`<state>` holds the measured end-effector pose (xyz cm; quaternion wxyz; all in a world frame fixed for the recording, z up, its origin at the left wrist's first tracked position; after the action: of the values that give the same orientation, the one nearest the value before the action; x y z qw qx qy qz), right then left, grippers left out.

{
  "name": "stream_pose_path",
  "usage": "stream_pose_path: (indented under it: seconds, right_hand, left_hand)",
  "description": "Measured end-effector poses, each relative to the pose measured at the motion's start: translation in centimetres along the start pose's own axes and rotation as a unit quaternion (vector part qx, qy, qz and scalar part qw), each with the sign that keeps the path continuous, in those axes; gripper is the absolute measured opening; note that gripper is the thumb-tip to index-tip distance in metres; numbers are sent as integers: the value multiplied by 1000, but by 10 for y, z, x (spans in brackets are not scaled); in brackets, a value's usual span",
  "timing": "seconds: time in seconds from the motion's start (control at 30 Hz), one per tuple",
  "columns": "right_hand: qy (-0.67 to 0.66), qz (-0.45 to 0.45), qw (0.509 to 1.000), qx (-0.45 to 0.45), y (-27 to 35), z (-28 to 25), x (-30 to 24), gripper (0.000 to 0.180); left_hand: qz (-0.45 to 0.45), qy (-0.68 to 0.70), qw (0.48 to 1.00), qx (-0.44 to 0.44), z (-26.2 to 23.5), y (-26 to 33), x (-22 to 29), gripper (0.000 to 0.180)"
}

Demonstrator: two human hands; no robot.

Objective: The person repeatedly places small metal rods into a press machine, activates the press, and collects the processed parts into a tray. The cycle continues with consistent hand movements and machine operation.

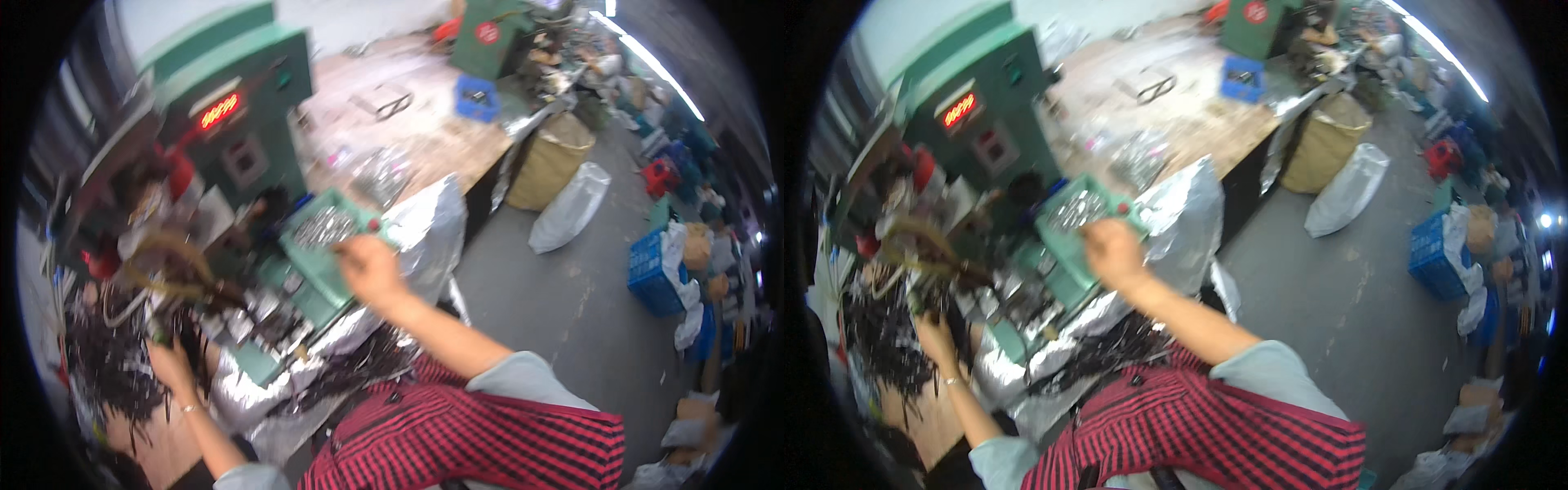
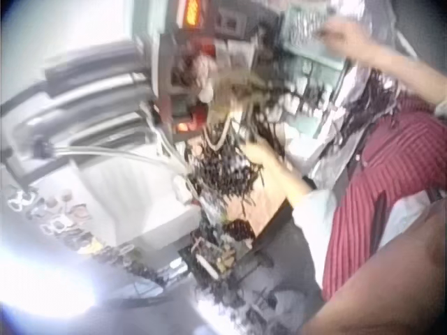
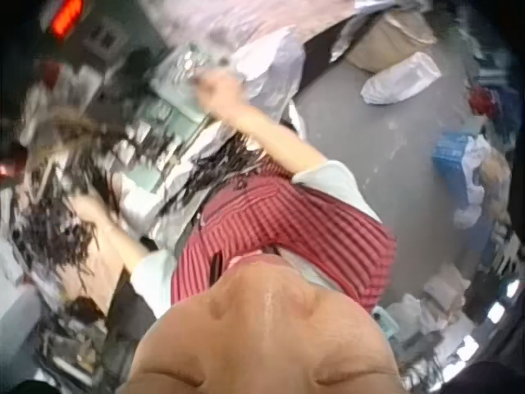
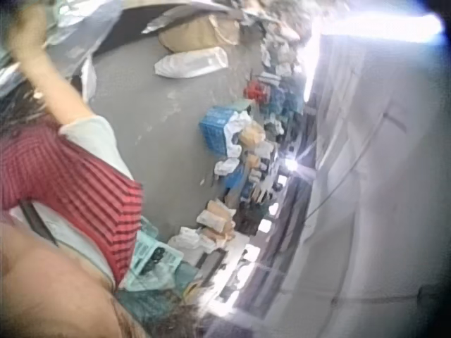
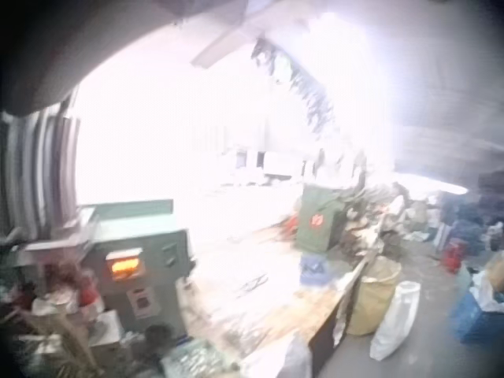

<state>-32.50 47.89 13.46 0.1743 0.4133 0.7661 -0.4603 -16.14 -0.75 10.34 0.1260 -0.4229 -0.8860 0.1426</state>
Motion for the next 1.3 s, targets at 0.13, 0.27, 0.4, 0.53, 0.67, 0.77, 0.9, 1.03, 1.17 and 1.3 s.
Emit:
stream_pose_path:
  seconds: [0.13,0.27,0.4,0.53,0.67,0.77,0.9,1.03,1.17,1.3]
  right_hand:
    - [-9,91,995,-46,25,-50,2,16]
    - [-146,7,984,-104,-3,-38,-84,13]
    - [-211,-100,970,-73,-45,14,-127,14]
    - [-355,22,931,-84,-32,51,-123,31]
    - [-450,81,886,-81,-26,60,-119,40]
    - [-467,70,875,-109,-29,47,-147,44]
    - [-468,47,865,-174,-13,28,-164,63]
    - [-441,96,841,-298,-35,29,-138,71]
    - [-457,131,862,-176,-62,1,-44,71]
    - [-301,113,945,-65,-40,-9,28,60]
  left_hand:
    - [-13,285,944,167,-76,42,-19,19]
    - [-9,556,825,101,-98,53,50,9]
    - [-28,493,866,76,-86,52,72,19]
    - [-98,650,751,66,-62,87,66,22]
    - [-31,631,758,159,-113,94,99,12]
    - [198,549,770,256,-197,100,146,4]
    - [355,421,808,210,-208,128,187,21]
    - [445,304,819,196,-190,147,234,26]
    - [462,291,808,220,-174,139,239,28]
    - [469,304,797,230,-165,137,240,28]
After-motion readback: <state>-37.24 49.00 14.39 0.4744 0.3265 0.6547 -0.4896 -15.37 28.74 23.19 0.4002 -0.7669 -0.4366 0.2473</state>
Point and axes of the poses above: each hand's wrist, its own y-axis away from the middle knuckle, its own z-axis out of the palm, x = y × z, the point moved 7 cm from there along -y, towards the middle knuckle, and after that the axes turned 7 degrees about -x, right-handed, at the moved point
